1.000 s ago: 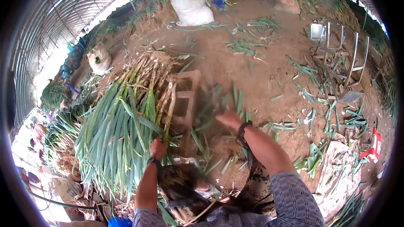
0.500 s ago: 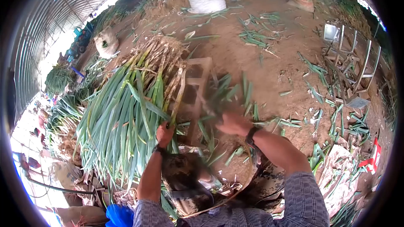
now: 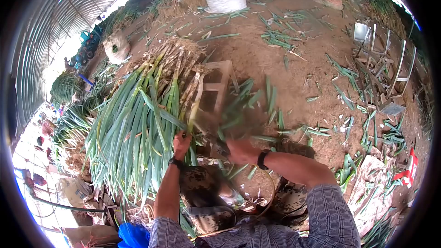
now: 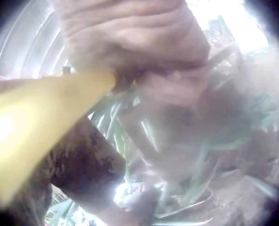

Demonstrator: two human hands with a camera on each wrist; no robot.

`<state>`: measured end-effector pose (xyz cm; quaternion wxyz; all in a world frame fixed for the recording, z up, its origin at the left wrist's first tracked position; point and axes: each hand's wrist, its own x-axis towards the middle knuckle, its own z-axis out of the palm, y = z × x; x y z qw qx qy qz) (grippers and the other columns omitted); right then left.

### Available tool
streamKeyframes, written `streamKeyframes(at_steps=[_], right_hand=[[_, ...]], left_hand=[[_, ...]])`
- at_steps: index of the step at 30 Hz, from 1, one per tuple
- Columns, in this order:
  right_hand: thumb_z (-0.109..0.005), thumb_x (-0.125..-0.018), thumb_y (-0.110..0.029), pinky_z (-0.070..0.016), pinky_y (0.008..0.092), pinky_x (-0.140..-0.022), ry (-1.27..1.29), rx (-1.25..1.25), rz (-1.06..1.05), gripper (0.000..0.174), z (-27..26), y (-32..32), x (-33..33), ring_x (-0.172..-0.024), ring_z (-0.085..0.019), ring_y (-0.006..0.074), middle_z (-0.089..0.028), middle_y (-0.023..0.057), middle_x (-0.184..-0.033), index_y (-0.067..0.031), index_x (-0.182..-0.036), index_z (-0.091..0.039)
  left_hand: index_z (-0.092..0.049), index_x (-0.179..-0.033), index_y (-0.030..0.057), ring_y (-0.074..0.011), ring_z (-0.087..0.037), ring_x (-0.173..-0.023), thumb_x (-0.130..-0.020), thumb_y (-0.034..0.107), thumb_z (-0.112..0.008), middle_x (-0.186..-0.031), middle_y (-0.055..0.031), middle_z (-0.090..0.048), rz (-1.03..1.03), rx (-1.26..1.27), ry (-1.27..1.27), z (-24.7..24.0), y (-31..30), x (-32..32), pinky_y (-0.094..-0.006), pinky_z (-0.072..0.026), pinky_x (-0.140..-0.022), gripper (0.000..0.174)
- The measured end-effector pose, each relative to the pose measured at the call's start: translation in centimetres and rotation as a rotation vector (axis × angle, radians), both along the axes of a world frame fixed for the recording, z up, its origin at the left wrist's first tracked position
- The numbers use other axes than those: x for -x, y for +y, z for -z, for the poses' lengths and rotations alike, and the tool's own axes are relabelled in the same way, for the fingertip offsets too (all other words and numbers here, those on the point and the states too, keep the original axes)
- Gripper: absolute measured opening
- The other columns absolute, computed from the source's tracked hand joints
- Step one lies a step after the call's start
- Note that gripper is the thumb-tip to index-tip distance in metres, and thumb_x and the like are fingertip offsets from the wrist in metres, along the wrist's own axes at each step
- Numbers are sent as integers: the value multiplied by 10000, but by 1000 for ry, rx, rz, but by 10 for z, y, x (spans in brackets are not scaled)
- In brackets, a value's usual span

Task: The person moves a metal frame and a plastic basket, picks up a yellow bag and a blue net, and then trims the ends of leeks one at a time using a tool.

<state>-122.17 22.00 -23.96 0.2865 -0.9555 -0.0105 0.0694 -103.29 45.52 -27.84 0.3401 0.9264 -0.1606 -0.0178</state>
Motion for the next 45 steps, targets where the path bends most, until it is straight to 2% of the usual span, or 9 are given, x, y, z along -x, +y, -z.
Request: streamKeyframes(at_steps=[7, 19, 23, 25, 27, 33, 41, 43, 45], right_hand=[[-632, -811, -293, -513, 504, -671, 121, -225, 189, 341, -25, -12, -11, -753, -649, 427, -651, 254, -808, -2, -977, -566], [-663, -810, -406, -507, 474, -756, 111, -172, 238, 434, 14, -46, -63, -862, -650, 408, -661, 235, -880, -6, -968, -608], [-651, -818, -434, -509, 474, -781, 101, -261, 304, 473, -3, -43, -72, -879, -652, 402, -665, 237, -914, -2, -1007, -608], [-646, -821, -436, -509, 473, -791, 86, -245, 224, 478, -9, -45, -76, -882, -653, 400, -666, 238, -912, -4, -1021, -604], [-628, -825, -398, -515, 462, -756, 61, -241, 222, 432, -2, -45, -81, -836, -658, 383, -671, 228, -882, -5, -1003, -615], [-576, -849, -330, -524, 444, -623, 77, -121, 123, 346, 4, -33, -78, -669, -662, 356, -675, 195, -768, 5, -909, -637], [-565, -873, -347, -525, 448, -617, 32, -118, 174, 363, -3, -26, -68, -676, -670, 341, -670, 192, -754, 7, -896, -642], [-607, -843, -414, -517, 473, -729, 160, -163, 191, 428, -5, -27, -72, -820, -654, 389, -664, 220, -884, -13, -992, -600], [-626, -830, -451, -513, 485, -787, 197, -135, 154, 483, 0, -26, -73, -894, -647, 412, -663, 231, -951, -22, -1048, -579]], left_hand=[[-624, -1125, -5, -296, -651, -896, -848, 237, -665, -1001, -194, -680, 35, 103, 66, 26, -1, -12, -383, -492, -791, 371], [-579, -1206, -29, -183, -599, -908, -837, 218, -696, -999, -97, -658, 225, 339, 374, -4, 14, -9, -328, -475, -808, 459], [-583, -1207, -30, -171, -586, -930, -831, 232, -703, -1012, -88, -653, 346, 360, 160, 90, 56, -39, -316, -465, -829, 473], [-591, -1193, -31, -162, -581, -926, -836, 251, -699, -1005, -80, -649, 295, 402, 251, 85, 58, -36, -309, -463, -830, 467], [-600, -1173, -30, -149, -579, -914, -845, 272, -692, -992, -69, -643, 118, 608, 635, 3, 30, 9, -300, -463, -824, 456], [-618, -1126, -20, -112, -572, -880, -857, 311, -684, -957, -43, -628, 239, 667, 542, 24, 75, 21, -277, -472, -807, 432], [-438, -1376, -20, -187, -560, -1145, -874, 469, -673, -1216, -136, -616, 378, 737, 664, 42, 115, 65, -352, -449, -983, 739], [-393, -1404, -24, -190, -545, -1170, -884, 504, -643, -1261, -149, -596, 441, 746, 616, 38, 119, 83, -355, -442, -1008, 783], [-397, -1397, -33, -189, -535, -1194, -946, 383, -595, -1343, -147, -539, 539, 555, 652, 32, 118, 82, -329, -448, -1009, 645]])
